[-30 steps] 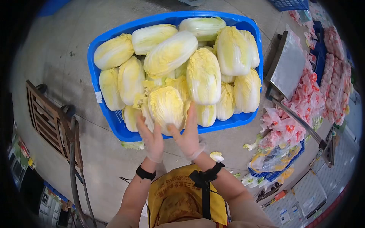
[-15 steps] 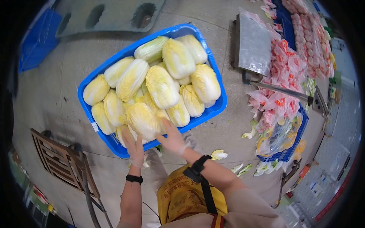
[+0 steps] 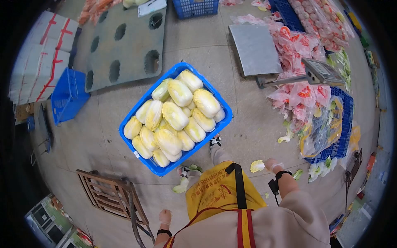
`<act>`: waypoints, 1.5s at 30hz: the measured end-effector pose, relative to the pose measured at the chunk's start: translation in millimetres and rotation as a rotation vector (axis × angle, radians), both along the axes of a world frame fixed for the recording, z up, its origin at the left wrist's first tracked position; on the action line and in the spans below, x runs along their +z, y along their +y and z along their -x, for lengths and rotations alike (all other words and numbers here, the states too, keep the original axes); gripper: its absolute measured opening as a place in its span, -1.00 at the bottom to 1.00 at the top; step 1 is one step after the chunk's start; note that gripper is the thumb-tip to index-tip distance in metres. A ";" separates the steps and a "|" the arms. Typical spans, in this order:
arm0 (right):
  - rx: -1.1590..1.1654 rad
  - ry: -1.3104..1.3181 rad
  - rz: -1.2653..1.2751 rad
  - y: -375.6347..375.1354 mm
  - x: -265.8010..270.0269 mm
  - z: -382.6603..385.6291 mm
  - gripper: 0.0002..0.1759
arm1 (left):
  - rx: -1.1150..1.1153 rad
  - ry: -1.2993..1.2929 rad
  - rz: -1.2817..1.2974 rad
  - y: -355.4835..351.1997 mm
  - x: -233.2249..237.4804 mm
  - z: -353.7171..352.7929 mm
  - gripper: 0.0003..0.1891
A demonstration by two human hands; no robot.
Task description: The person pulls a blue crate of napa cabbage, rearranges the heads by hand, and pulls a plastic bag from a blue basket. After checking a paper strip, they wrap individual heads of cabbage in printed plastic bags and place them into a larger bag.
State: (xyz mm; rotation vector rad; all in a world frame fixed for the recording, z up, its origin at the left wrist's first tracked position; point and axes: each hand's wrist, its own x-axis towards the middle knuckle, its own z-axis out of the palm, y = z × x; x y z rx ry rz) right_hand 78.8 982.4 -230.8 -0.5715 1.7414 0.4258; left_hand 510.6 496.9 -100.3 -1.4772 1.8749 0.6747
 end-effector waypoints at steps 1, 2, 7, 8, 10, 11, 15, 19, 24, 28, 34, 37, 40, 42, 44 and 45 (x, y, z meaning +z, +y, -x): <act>-0.009 0.013 0.016 -0.1 12.0 6.0 -0.73 | 0.075 0.004 -0.026 2.9 6.7 2.0 -0.66; -0.009 -0.021 0.096 -2.7 20.8 12.3 -0.72 | 0.150 0.007 -0.050 4.0 11.8 3.5 -0.65; -0.004 0.059 0.218 -21.1 37.1 9.3 -0.68 | -0.072 0.075 0.037 3.9 29.5 52.3 -0.60; -0.009 0.095 0.233 -22.5 45.4 1.7 -0.67 | -0.125 0.097 0.027 4.1 43.4 69.0 -0.59; -0.013 0.155 0.266 -22.1 58.2 -8.4 -0.66 | -0.121 0.135 0.030 5.7 59.1 89.8 -0.59; -0.116 0.119 0.218 -19.8 62.6 -19.2 -0.66 | -0.116 0.158 0.009 9.4 66.0 94.2 -0.59; -0.282 0.138 0.198 16.4 77.6 -63.1 -0.72 | -0.129 0.295 0.006 14.6 62.1 80.9 -0.56; -0.952 0.159 0.161 79.8 57.1 -106.8 -0.76 | -0.108 0.437 0.020 52.3 67.2 49.0 -0.65; -0.219 0.214 0.295 104.0 110.3 -110.2 -0.67 | 0.175 0.298 -0.191 111.4 13.2 -29.3 -0.67; -0.432 0.332 0.273 117.3 126.8 -98.8 -0.66 | -0.044 0.219 -0.240 138.5 -37.6 -68.7 -0.68; -0.261 0.429 0.377 156.3 105.2 -60.3 -0.70 | -0.393 0.245 -0.183 120.0 -57.8 -14.9 -0.69; -0.086 0.362 0.422 194.4 94.4 -25.2 -0.73 | -0.584 0.301 -0.130 115.7 -51.4 57.3 -0.70; -0.535 0.369 0.387 239.6 81.6 15.7 -0.77 | 0.328 0.424 -0.258 141.2 -26.6 152.9 -0.73; -0.511 0.333 0.314 267.4 101.3 54.8 -0.75 | 0.243 0.528 -0.247 176.8 16.1 225.5 -0.76; -0.460 0.292 0.239 289.5 113.6 86.9 -0.73 | 0.163 0.508 -0.241 223.0 90.1 300.9 -0.76; -0.407 0.399 0.254 307.9 95.6 100.7 -0.78 | 0.092 0.498 -0.232 238.1 107.2 324.7 -0.76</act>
